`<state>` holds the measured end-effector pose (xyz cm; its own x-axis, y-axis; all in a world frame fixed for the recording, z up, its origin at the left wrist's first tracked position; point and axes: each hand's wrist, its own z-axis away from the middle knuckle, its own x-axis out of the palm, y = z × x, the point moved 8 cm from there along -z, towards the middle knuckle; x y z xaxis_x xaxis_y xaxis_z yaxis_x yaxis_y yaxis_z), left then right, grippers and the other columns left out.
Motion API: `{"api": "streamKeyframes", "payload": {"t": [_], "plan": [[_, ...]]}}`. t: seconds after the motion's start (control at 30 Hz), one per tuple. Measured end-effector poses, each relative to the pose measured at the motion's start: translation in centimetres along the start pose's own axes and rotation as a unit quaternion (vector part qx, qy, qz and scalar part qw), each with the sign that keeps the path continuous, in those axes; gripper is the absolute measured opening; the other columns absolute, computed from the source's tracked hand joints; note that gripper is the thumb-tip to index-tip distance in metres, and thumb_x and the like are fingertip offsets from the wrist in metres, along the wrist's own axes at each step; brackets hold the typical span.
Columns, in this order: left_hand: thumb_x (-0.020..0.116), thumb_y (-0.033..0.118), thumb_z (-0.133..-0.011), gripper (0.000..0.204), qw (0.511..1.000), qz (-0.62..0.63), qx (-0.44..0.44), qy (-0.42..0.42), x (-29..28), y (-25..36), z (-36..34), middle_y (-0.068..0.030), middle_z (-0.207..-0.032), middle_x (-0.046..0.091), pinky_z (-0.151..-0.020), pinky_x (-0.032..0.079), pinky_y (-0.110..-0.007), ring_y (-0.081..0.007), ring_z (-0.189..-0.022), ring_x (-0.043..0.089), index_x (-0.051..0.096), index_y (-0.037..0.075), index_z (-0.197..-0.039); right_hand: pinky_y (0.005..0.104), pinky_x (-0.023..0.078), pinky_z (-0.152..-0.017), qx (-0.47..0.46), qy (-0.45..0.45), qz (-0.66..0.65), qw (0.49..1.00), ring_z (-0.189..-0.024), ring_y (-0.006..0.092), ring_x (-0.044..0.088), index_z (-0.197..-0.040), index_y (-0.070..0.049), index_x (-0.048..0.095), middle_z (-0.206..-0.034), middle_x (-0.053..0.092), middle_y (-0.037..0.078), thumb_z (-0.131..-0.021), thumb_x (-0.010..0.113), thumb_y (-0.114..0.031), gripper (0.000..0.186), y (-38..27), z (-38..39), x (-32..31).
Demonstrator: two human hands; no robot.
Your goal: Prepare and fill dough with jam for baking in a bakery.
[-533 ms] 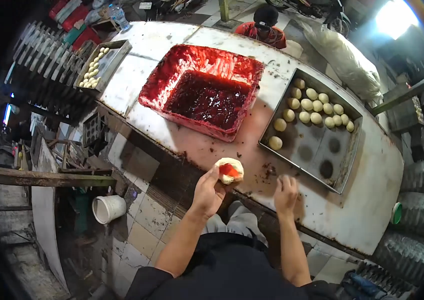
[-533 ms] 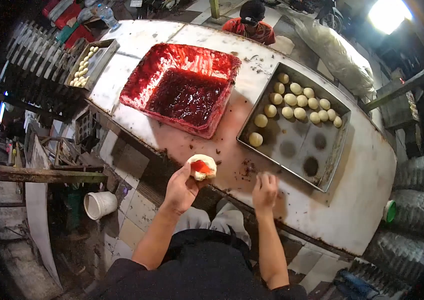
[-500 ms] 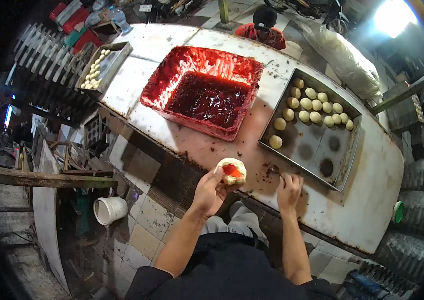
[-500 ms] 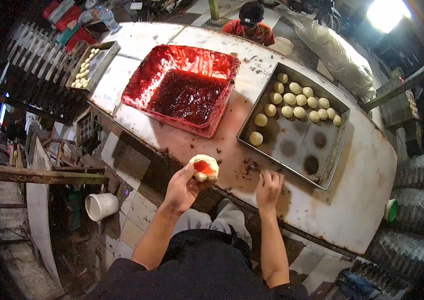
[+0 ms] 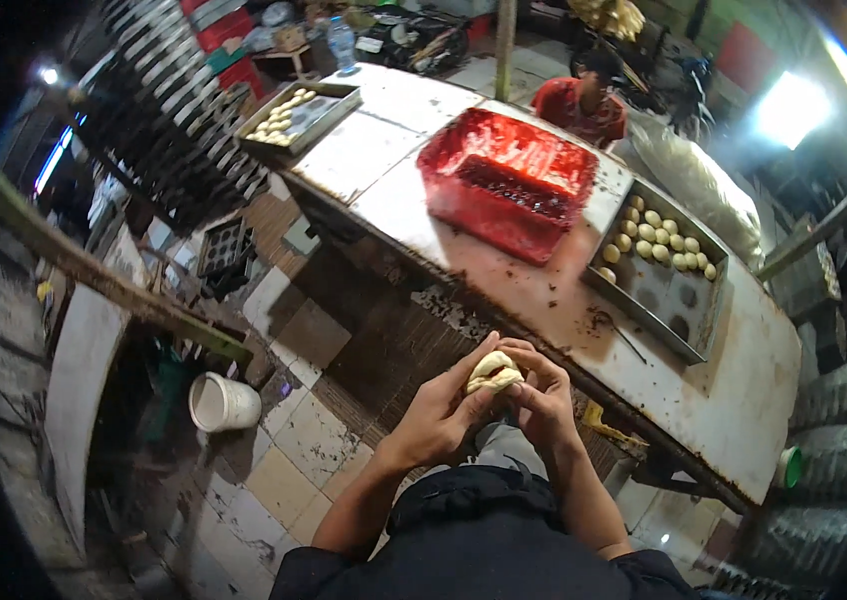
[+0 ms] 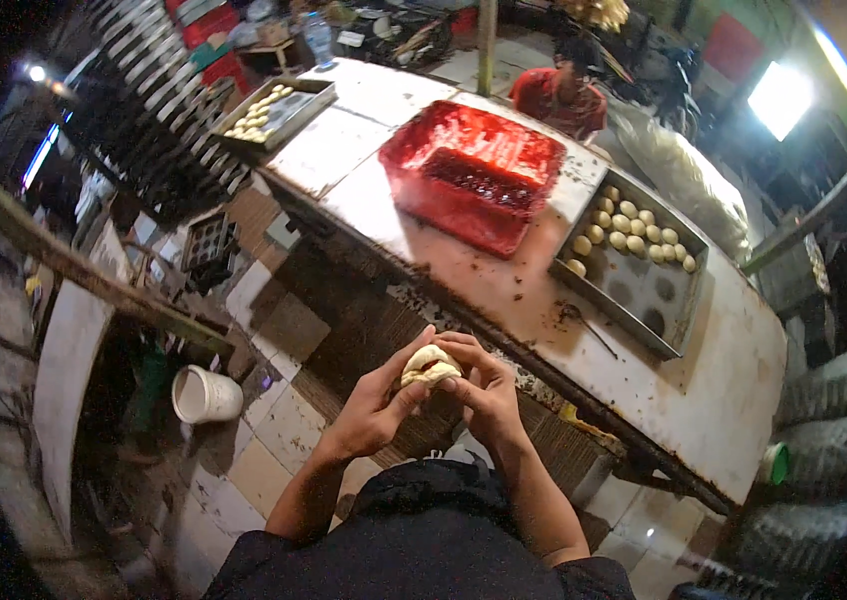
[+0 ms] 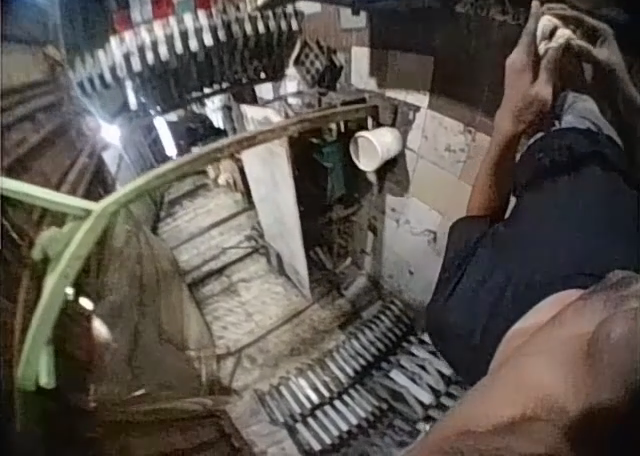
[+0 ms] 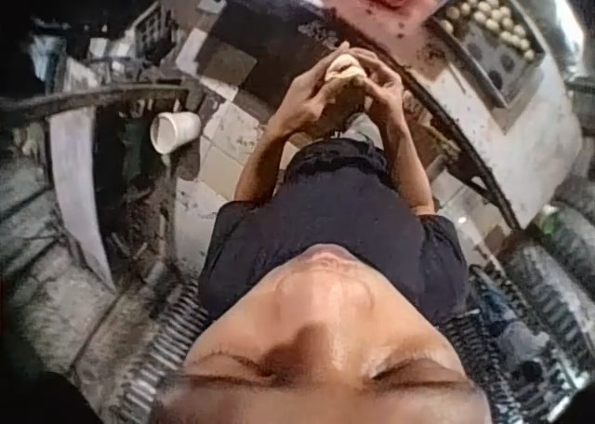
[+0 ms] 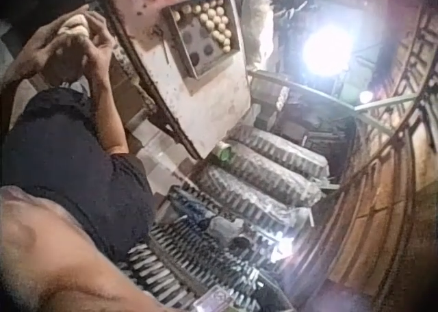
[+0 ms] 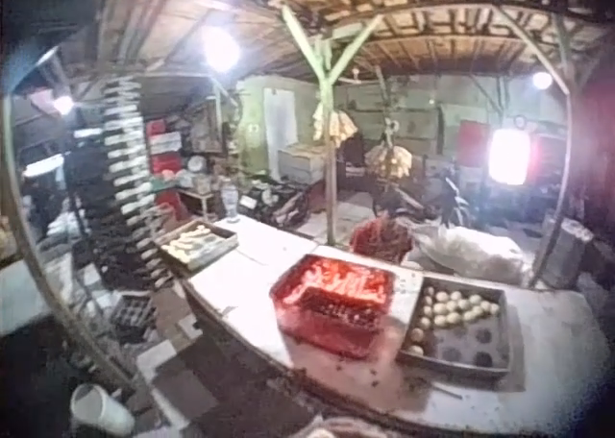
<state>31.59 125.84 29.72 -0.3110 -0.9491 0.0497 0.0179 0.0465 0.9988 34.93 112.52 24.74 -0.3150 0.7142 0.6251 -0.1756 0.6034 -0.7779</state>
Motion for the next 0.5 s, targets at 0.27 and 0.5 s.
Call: {"api": "streamKeyframes", "payload": {"t": [0.27,0.5], "plan": [[0.05,0.024,-0.105,0.038,0.903,0.373,0.095,0.191,-7.6,-4.9,12.1,-0.0028,-0.098,0.058,-0.077,0.046,-0.026,-0.0089,-0.083,0.054,0.053,0.0,-0.134,0.0328,0.056,-0.093,-0.062,-0.122,0.398,0.907,-0.108,0.0225,0.068,-0.104,0.002,0.074,-0.111,0.069,0.011,-0.078,0.073,0.013,0.029,3.7,6.2,15.3],[0.071,0.022,-0.096,0.038,0.933,0.255,0.147,0.208,-6.3,-5.3,17.6,-0.0027,-0.097,0.056,-0.088,0.05,-0.031,-0.0145,-0.092,0.061,0.055,0.004,-0.125,0.029,0.057,-0.084,0.149,0.017,0.093,0.984,-0.098,0.0152,0.068,-0.121,0.001,0.064,-0.103,0.069,0.006,-0.083,0.083,-0.006,0.042,8.4,8.9,13.0]]}}
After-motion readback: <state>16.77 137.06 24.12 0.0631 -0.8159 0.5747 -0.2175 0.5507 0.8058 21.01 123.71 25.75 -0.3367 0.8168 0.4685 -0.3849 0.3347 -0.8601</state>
